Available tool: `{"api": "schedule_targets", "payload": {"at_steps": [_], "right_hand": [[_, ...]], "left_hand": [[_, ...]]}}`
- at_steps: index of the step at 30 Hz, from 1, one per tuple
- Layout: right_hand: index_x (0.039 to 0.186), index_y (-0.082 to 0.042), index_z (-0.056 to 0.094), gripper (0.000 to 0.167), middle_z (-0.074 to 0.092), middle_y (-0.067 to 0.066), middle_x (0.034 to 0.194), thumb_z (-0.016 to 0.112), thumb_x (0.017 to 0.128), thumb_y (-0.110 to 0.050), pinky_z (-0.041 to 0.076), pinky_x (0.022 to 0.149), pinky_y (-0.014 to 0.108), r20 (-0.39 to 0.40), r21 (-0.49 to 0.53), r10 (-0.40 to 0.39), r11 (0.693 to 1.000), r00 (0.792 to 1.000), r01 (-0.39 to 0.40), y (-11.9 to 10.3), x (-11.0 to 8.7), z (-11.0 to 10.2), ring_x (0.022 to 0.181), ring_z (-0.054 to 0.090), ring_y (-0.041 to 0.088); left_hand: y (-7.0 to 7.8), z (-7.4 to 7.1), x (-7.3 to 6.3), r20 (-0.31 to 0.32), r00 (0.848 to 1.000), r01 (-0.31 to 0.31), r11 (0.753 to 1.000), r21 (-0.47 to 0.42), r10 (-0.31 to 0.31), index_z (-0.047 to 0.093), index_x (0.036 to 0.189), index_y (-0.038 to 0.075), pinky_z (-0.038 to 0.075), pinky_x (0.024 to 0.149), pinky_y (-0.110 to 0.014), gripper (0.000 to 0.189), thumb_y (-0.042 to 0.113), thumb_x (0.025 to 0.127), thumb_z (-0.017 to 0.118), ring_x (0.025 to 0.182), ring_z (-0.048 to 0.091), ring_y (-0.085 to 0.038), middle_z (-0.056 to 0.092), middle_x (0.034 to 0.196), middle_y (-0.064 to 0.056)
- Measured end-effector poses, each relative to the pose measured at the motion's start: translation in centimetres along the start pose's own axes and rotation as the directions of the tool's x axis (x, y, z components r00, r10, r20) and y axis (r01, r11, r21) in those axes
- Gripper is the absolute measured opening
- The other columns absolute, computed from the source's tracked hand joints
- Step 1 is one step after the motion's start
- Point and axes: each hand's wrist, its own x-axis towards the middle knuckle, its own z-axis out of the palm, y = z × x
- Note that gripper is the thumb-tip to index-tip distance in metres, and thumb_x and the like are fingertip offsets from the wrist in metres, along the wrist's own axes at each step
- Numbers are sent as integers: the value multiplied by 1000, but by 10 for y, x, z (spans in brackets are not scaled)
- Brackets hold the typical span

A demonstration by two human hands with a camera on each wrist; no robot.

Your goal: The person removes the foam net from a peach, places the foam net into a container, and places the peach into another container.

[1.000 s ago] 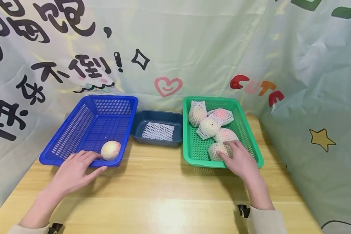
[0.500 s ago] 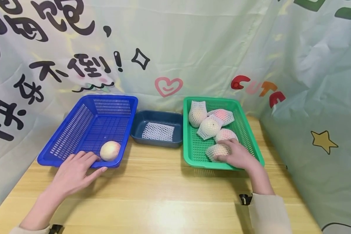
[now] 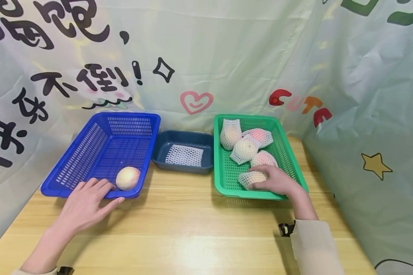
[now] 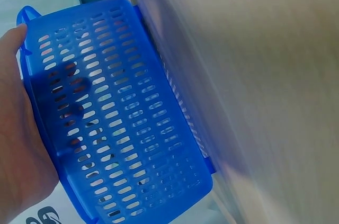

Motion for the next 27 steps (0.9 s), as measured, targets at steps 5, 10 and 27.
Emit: {"api": "schedule_targets", "payload": {"at_steps": [5, 10, 27], "right_hand": [[138, -9, 66, 60, 62, 17, 140, 82, 89, -39, 44, 103, 63, -24, 17, 9, 1000, 1000, -8, 1, -1, 0, 130, 52, 41], [138, -11, 66, 59, 64, 18, 137, 83, 88, -37, 47, 98, 56, -68, 11, 13, 1000, 998, -12, 0, -2, -1, 121, 55, 35], [142, -12, 62, 58, 53, 20, 150, 81, 91, -30, 39, 105, 65, -225, 124, 41, 992, 973, -13, -8, -9, -3, 136, 45, 42]], "left_hand": [[0, 1, 0, -20, 1000, -10, 1000, -2, 10, 72, 98, 11, 43, 73, -46, 48, 58, 89, 71, 91, 59, -31, 69, 99, -7], [0, 0, 1, -25, 1000, -12, 1000, -2, 12, 72, 97, 12, 43, 72, -46, 47, 59, 89, 71, 91, 59, -31, 70, 98, -6], [1, -1, -1, 1, 1000, 5, 1000, -9, -5, 71, 98, 13, 43, 73, -46, 48, 61, 90, 69, 92, 60, -31, 70, 99, -6]]}}
